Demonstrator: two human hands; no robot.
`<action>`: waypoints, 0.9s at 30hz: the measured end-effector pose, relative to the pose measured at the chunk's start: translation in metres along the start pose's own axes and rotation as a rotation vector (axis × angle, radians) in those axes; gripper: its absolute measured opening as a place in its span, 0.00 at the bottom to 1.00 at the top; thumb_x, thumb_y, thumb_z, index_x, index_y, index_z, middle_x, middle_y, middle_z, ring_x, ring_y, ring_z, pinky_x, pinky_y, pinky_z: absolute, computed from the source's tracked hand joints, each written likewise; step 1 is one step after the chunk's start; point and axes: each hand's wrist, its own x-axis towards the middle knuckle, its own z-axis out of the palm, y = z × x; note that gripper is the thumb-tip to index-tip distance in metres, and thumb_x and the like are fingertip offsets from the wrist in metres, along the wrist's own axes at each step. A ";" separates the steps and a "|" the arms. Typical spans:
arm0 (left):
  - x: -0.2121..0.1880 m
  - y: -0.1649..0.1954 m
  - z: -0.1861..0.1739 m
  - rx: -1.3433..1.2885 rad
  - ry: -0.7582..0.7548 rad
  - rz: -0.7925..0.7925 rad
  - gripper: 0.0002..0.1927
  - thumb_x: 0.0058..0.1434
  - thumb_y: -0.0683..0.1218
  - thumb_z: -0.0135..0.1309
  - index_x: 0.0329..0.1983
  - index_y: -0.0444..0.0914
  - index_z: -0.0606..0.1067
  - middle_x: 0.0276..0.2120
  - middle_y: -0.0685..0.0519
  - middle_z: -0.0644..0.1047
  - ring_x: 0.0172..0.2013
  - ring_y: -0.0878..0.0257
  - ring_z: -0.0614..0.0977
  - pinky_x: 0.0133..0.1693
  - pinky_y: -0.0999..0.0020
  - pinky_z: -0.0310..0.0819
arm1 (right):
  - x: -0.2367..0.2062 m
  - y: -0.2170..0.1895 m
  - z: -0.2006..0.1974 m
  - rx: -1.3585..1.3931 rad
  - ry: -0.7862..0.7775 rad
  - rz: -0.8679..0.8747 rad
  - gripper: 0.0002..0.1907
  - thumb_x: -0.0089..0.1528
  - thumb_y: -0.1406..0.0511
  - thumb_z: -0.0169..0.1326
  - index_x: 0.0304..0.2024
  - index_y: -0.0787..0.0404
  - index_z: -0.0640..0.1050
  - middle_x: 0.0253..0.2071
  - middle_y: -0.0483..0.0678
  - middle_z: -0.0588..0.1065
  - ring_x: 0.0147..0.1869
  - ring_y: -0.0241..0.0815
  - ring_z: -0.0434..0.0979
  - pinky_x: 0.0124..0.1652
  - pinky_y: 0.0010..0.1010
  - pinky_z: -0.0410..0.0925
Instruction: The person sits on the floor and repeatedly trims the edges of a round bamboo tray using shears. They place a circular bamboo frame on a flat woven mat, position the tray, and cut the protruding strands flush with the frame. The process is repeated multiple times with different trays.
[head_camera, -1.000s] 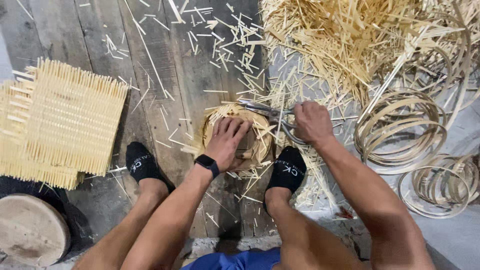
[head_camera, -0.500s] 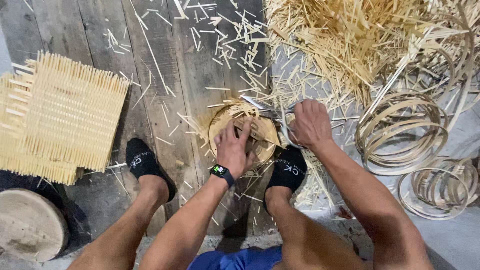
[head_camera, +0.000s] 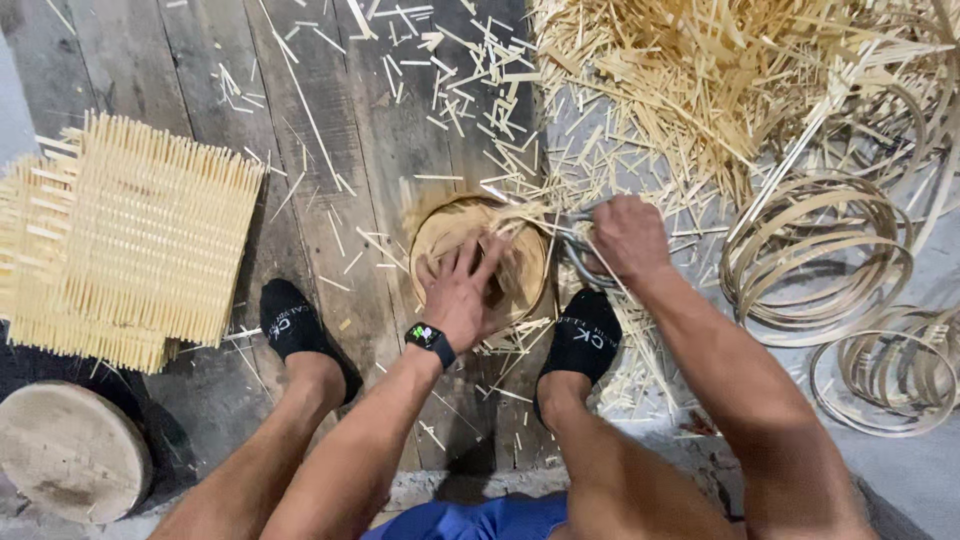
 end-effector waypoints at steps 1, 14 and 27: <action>0.002 0.003 0.004 -0.098 0.049 -0.078 0.60 0.42 0.59 0.71 0.76 0.49 0.51 0.72 0.42 0.57 0.65 0.40 0.61 0.59 0.25 0.39 | -0.006 0.009 0.001 0.019 0.093 -0.039 0.16 0.51 0.57 0.59 0.35 0.62 0.78 0.32 0.52 0.72 0.38 0.48 0.74 0.38 0.41 0.71; 0.002 0.003 0.012 -0.058 0.154 -0.046 0.50 0.49 0.60 0.61 0.74 0.43 0.56 0.64 0.48 0.71 0.65 0.45 0.65 0.61 0.29 0.45 | -0.002 0.017 0.001 0.046 -0.167 -0.015 0.19 0.59 0.58 0.55 0.48 0.63 0.75 0.38 0.55 0.71 0.43 0.47 0.72 0.40 0.41 0.70; 0.003 -0.014 -0.007 -0.031 0.048 0.219 0.46 0.43 0.56 0.67 0.67 0.45 0.64 0.61 0.50 0.74 0.65 0.47 0.67 0.64 0.32 0.44 | 0.003 0.007 -0.020 0.050 -0.140 -0.007 0.15 0.58 0.63 0.54 0.45 0.65 0.76 0.43 0.59 0.75 0.48 0.53 0.76 0.47 0.44 0.71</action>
